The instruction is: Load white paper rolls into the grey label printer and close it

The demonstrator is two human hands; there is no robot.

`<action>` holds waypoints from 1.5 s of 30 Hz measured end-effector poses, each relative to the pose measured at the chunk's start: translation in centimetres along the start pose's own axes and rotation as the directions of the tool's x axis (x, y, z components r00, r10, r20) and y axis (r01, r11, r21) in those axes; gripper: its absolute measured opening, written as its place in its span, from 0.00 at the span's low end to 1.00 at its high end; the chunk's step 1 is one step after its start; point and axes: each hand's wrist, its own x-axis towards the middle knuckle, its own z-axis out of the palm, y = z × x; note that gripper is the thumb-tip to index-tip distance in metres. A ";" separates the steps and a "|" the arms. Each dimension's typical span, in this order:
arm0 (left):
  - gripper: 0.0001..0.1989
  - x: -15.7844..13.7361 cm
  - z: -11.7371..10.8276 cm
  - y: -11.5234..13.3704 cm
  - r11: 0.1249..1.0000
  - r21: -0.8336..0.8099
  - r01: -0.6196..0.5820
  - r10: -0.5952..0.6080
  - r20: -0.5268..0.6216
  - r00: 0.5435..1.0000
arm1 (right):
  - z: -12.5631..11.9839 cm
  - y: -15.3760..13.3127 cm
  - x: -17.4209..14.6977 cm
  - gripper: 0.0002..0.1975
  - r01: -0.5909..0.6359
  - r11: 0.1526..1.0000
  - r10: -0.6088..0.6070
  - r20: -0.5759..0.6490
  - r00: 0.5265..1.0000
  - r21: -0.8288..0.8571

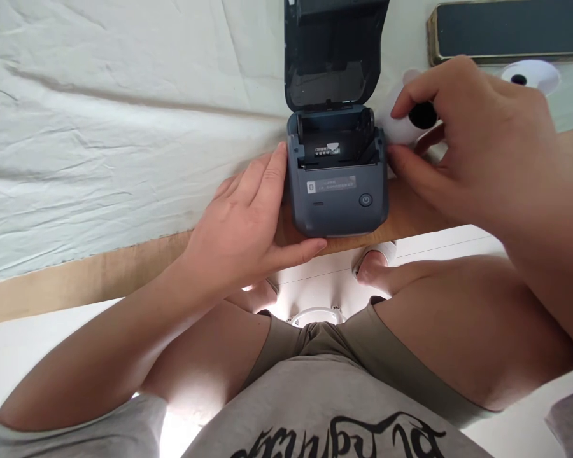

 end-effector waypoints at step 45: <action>0.50 -0.2 0.3 -0.3 0.999 0.031 -0.035 0.035 -0.020 0.999 | 1.7 0.8 -0.6 0.36 0.039 0.953 -0.041 -0.001 0.999 0.300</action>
